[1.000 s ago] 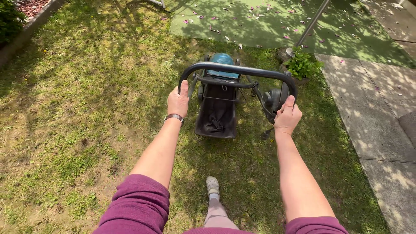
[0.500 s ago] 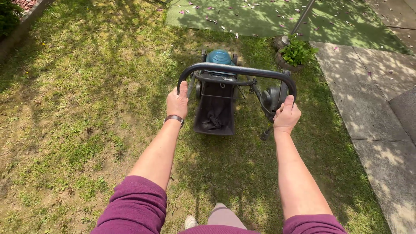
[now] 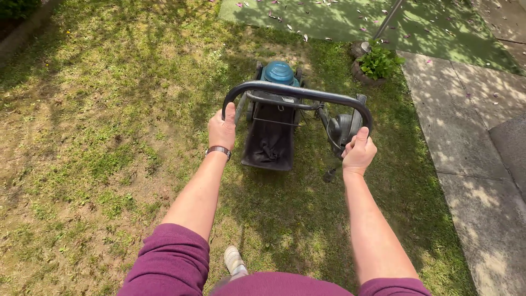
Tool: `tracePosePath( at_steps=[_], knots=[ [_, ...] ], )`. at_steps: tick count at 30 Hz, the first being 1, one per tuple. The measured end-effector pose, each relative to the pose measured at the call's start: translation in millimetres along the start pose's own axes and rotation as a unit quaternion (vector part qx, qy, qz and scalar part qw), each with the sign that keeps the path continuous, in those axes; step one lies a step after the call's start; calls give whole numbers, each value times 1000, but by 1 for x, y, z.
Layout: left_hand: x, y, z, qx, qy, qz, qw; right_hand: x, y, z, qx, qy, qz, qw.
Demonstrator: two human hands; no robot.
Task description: Mowing a small patch of grass using an electric lawnmower
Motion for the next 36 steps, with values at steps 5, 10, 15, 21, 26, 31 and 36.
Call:
tracePosePath(
  at_steps=[5,10,15,21,26,31,36],
  knots=[
    [16,-32,-1,-5,1,-21,1000,16,-16,8,-1,14,20,1000],
    [27,-71,-4,6,-1,-36,999,38,-33,17,-13,29,37,999],
    [38,-110,1,13,3,-31,999,68,-48,18,-16,-5,50,999],
    [52,-136,-2,1,-9,-25,1000,88,-70,32,-12,5,33,999],
    [64,-161,-5,7,7,-14,1000,104,-86,32,-6,7,33,999],
    [62,-169,19,9,-2,5,1000,124,-102,34,8,4,19,1000],
    [77,-195,21,22,-3,13,1000,141,-121,43,8,-14,15,1000]
  ],
)
Point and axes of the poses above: each hand's wrist, its own y-axis towards the middle knuckle, its own x-axis out of the back of the hand, z = x × y, the point moved 7 cm from there along y, towards the middle knuckle, and after that the axes turned 3 degrees about x, right-handed, at the moved point
